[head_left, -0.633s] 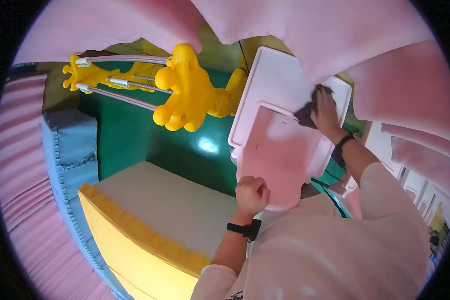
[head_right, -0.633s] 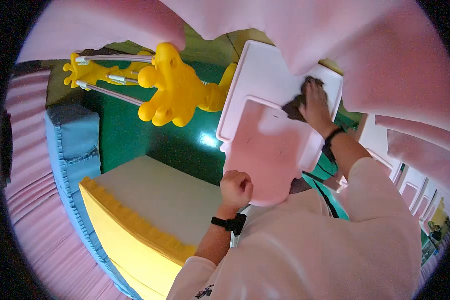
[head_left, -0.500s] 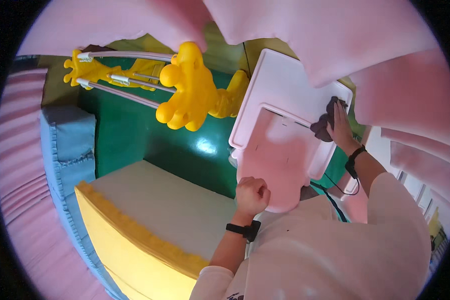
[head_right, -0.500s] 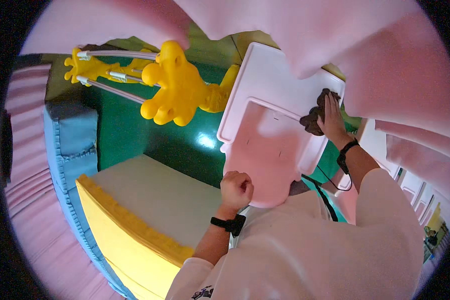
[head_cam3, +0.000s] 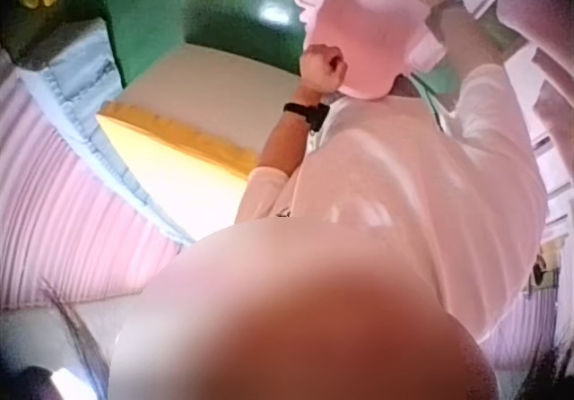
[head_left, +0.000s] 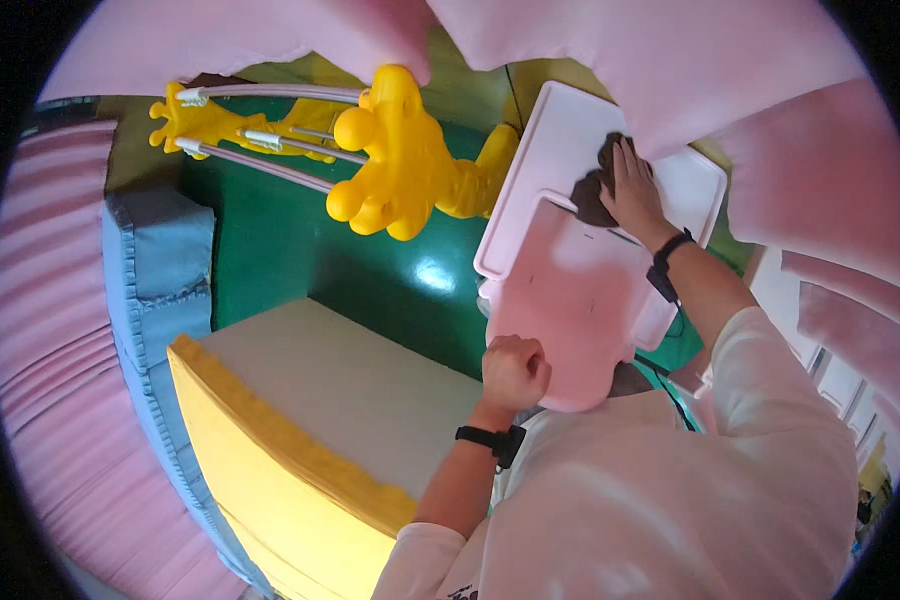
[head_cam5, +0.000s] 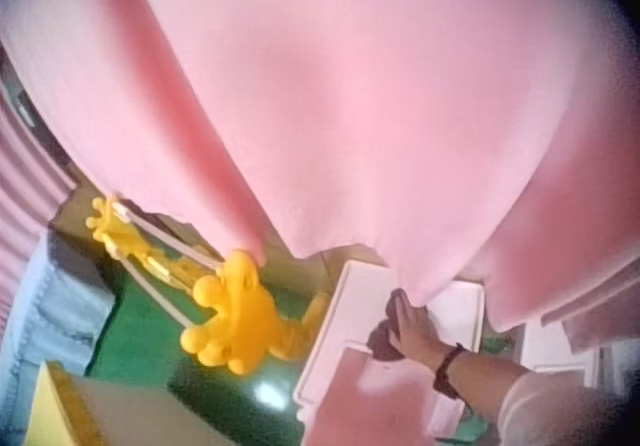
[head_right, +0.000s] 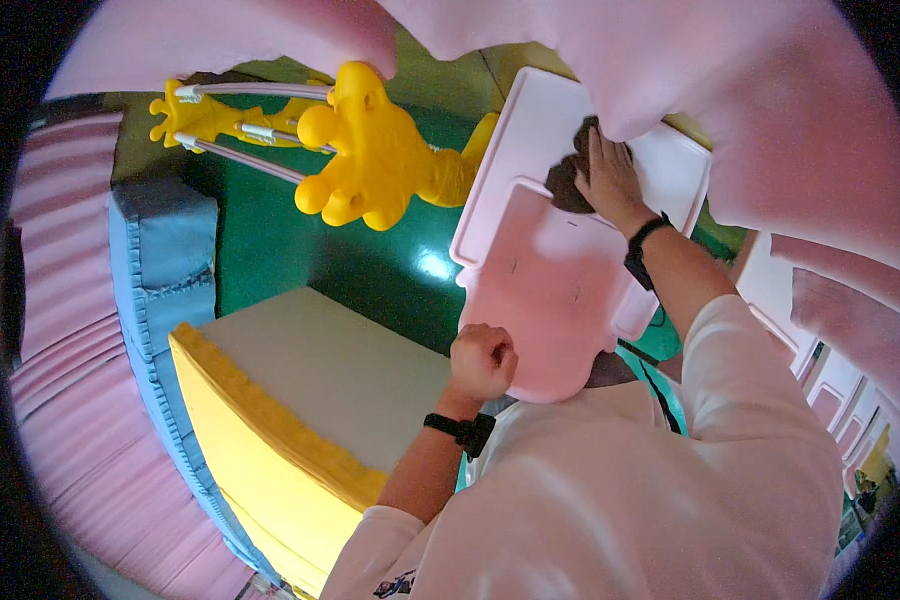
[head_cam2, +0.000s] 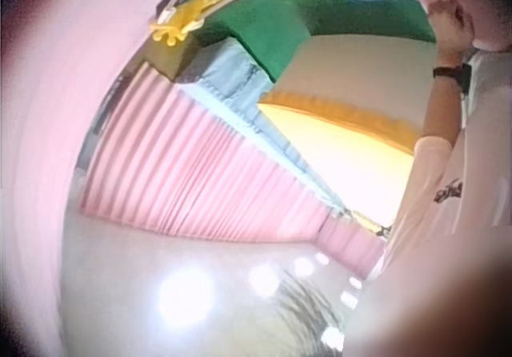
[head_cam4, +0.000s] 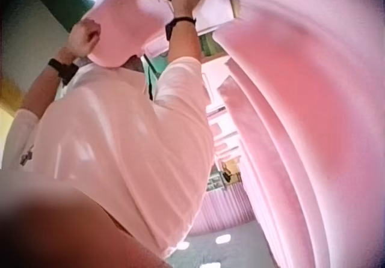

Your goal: Wiping down pink children's high chairs with a cloth.

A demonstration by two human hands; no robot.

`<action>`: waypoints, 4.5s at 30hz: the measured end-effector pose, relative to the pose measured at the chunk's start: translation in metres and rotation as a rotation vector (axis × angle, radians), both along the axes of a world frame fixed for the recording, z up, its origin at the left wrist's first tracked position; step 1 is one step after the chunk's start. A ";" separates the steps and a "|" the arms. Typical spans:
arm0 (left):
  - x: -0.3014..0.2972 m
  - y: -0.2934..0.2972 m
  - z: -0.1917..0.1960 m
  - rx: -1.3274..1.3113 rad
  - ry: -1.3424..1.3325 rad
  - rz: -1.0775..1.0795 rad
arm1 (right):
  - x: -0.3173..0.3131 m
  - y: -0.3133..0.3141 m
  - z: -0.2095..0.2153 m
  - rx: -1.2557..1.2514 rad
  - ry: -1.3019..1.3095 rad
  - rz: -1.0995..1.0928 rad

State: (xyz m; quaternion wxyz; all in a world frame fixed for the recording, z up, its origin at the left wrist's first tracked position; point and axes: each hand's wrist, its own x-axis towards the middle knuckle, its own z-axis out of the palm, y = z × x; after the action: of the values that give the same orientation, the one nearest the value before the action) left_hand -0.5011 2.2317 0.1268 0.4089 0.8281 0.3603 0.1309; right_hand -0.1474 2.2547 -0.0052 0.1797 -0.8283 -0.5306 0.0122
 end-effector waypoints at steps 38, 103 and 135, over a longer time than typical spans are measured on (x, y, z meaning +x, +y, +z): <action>-0.002 0.002 0.008 -0.005 0.103 -0.046 | -0.044 0.026 -0.016 0.091 0.169 -0.304; -0.006 0.002 0.004 -0.018 0.066 -0.063 | -0.009 -0.067 -0.020 -0.009 0.183 -0.309; 0.001 0.007 0.006 -0.057 0.128 -0.109 | 0.080 -0.064 -0.023 -0.150 0.225 -0.684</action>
State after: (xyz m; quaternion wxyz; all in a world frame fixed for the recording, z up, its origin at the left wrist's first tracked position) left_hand -0.4998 2.2383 0.1329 0.4148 0.8413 0.3437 0.0449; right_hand -0.0675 2.1909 -0.0286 0.1693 -0.9621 -0.1976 0.0812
